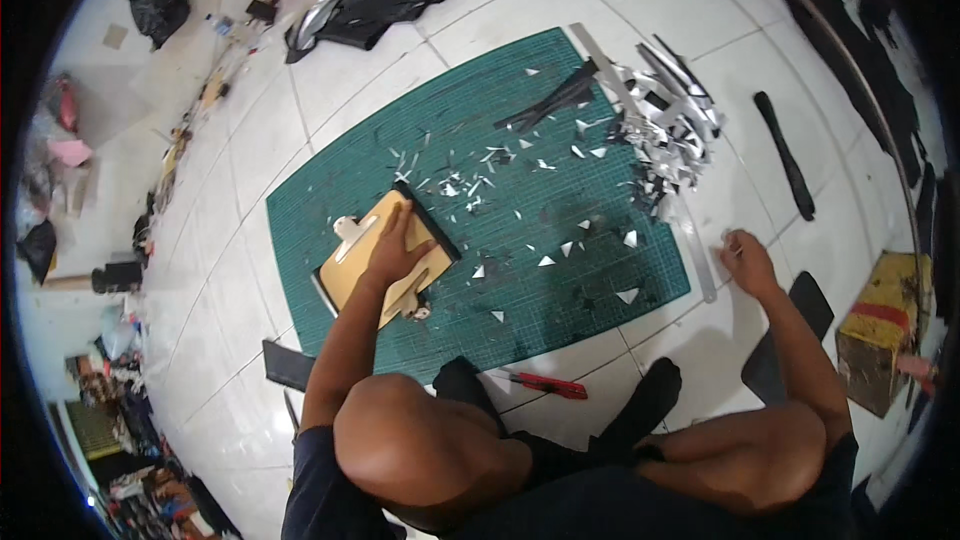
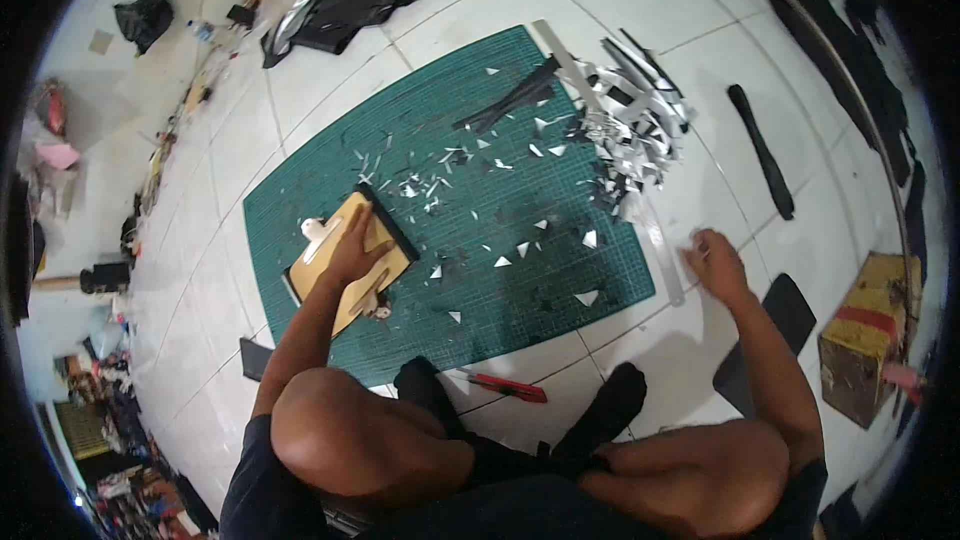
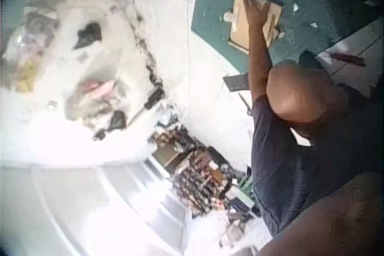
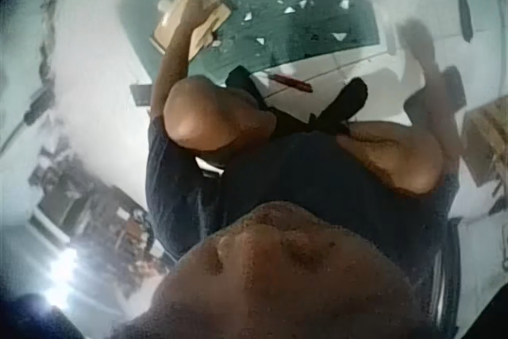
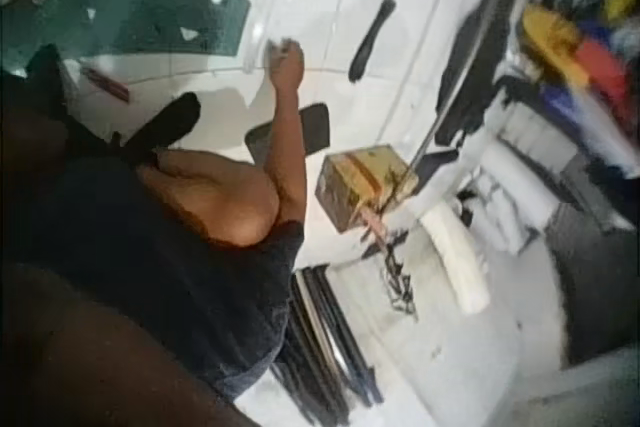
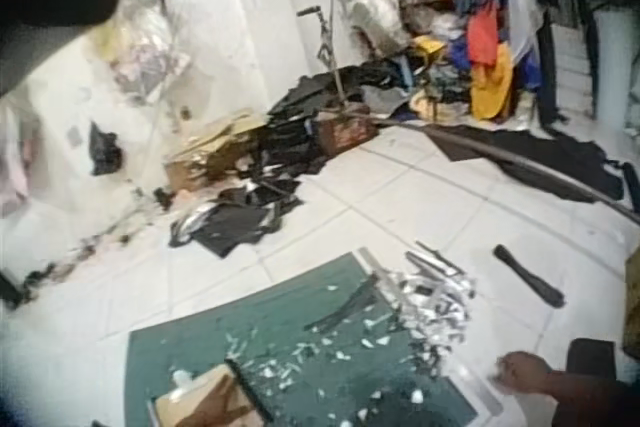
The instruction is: The person cuts multiple small triangular notches into the curved edge of a strip of gray material using a craft knife and a straight edge on a cutting mat. The person then removes a clipboard from a rectangular beige piece, aligns it with a larger black piece of fabric, and presses the two together by hand.
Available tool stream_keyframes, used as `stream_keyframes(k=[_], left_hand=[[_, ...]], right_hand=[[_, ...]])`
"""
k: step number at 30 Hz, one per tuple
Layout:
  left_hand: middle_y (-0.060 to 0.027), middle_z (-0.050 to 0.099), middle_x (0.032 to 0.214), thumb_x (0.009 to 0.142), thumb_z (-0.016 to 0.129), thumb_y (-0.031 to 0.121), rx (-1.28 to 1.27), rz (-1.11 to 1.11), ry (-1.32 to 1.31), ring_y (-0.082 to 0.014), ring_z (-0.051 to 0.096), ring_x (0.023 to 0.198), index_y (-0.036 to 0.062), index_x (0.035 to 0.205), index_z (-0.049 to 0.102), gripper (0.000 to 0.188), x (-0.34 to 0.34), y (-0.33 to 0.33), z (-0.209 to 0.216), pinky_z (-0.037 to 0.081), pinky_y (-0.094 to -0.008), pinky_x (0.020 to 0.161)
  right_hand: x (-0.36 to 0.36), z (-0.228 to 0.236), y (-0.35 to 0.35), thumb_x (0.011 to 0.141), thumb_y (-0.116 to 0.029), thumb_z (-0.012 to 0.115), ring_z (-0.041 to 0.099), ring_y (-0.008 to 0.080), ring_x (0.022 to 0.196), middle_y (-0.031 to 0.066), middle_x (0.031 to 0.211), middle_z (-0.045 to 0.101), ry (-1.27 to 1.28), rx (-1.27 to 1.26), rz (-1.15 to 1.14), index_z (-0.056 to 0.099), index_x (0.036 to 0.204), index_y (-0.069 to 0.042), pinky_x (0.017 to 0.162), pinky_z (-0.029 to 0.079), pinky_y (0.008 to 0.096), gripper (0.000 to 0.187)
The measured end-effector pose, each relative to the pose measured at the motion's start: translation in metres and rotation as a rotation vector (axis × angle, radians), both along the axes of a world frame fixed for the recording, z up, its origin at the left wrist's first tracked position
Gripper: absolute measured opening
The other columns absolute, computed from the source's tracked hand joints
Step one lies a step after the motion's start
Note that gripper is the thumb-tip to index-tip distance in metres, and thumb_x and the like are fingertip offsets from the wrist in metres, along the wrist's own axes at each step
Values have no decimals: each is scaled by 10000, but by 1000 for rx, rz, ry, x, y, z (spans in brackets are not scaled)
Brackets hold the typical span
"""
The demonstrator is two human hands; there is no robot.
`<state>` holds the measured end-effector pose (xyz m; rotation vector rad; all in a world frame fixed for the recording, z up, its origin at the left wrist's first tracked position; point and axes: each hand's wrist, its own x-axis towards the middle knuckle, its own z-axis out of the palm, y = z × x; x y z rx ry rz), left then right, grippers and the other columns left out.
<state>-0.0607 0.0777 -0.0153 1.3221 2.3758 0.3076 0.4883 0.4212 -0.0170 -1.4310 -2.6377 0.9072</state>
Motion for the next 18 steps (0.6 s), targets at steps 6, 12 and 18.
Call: stream_keyframes(k=[6, 12, 18], left_hand=[[-195, 278, 1549, 739, 769, 527, -174, 106, 63, -386, 315, 1408, 65, 1523, 210, 1067, -5, -3, -1, 364, -457, 1111], [-154, 306, 1526, 693, 787, 560, -267, 79, 120, -390, 366, 1361, 66, 1512, 248, 1098, -7, 12, 1, 417, -480, 1067], [-154, 291, 1535, 684, 788, 566, -255, 98, 100, -386, 352, 1368, 74, 1509, 264, 1094, -7, 12, 6, 412, -482, 1076]], right_hand=[[-46, 3, -57, 788, -230, 772, 557, 374, 1004, 188, 1052, 554, 57, 97, 112, 535, 1144, 4, 852, 469, 433, 487], [-40, -12, -28, 786, -149, 758, 561, 317, 872, 170, 925, 543, -22, -1, 50, 535, 959, 7, 759, 469, 414, 323], [-31, -23, -9, 869, -100, 668, 484, 145, 743, 53, 831, 486, 61, -312, -130, 492, 902, -43, 672, 438, 305, 187]])
